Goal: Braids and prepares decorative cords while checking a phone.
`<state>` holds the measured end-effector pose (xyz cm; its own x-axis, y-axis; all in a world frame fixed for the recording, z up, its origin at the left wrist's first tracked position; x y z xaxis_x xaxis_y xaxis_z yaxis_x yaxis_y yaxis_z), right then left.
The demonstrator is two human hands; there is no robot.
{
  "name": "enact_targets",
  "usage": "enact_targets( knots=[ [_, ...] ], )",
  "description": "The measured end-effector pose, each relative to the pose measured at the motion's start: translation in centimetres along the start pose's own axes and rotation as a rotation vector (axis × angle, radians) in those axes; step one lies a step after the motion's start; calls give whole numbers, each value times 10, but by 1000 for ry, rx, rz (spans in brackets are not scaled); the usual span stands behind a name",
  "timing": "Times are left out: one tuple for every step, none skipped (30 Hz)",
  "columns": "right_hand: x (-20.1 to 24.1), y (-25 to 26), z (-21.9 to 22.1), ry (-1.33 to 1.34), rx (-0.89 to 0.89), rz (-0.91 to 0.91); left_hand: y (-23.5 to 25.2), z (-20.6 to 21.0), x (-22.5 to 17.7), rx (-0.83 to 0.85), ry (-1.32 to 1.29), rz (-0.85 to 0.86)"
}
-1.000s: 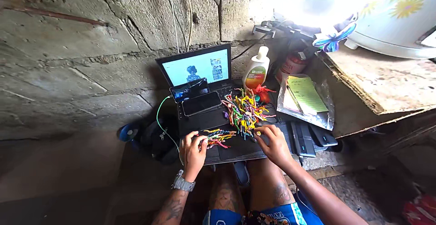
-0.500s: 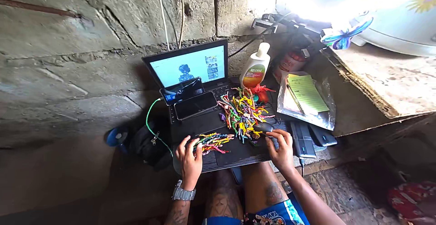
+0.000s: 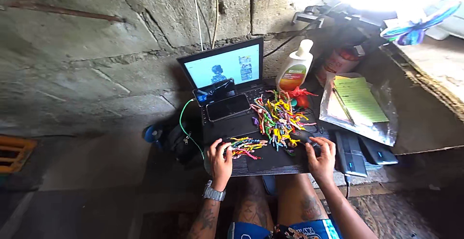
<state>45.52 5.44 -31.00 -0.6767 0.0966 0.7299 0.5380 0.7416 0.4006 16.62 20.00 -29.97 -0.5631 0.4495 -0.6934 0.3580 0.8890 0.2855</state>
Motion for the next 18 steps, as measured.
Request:
enact_targets(
  knots=[
    [0, 0, 0, -2, 4, 0, 0, 0, 0, -1, -4, -4],
    [1, 1, 0, -4, 9, 1, 0, 0, 0, -6, -10, -8],
    [1, 0, -1, -1, 14, 0, -1, 0, 0, -13, -14, -13],
    [2, 0, -1, 1, 15, 0, -2, 0, -1, -22, -17, -20],
    [1, -1, -1, 2, 13, -1, -3, -1, -1, -32, -16, -26],
    [1, -2, -1, 2, 11, -3, -3, -4, -4, -39, 5, -25],
    [1, -3, -1, 1, 10, -9, -3, -8, -8, -40, 35, -13],
    [1, -2, 0, -1, 8, -15, 2, -15, -15, -36, 67, 12],
    [2, -1, 0, -4, 6, -22, 10, -25, -23, -28, 97, 49],
    [2, -1, 0, -8, 6, -25, 21, -36, -32, -15, 129, 89],
    [2, -2, 0, -11, 5, -27, 36, -48, -40, -2, 162, 128],
    [2, -3, 0, -17, 4, -28, 53, -60, -43, 8, 198, 164],
    [2, -4, 0, -21, 1, -31, 73, -70, -43, 20, 239, 194],
    [2, -4, 0, -26, 0, -33, 95, -79, -41, 48, 275, 212],
    [3, -3, 0, -29, -1, -35, 118, -86, -37, 79, 311, 227],
    [3, -3, -1, -30, -1, -36, 141, -92, -34, 120, 355, 228],
    [3, -3, -1, -31, 0, -35, 163, -96, -32, 164, 404, 213],
    [2, -3, -1, -34, -3, -37, 182, -98, -30, 201, 452, 189]
  ],
)
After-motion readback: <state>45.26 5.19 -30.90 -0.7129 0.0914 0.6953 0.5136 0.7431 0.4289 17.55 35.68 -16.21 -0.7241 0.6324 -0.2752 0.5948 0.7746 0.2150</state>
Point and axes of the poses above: each hand's wrist, its own y-axis towards the middle knuckle, its own z-axis out of the palm, x = y × z, the point moved 2 cm from there along y, towards the middle knuckle, and after that the axes turned 12 degrees about x, right-handed, at the moved point
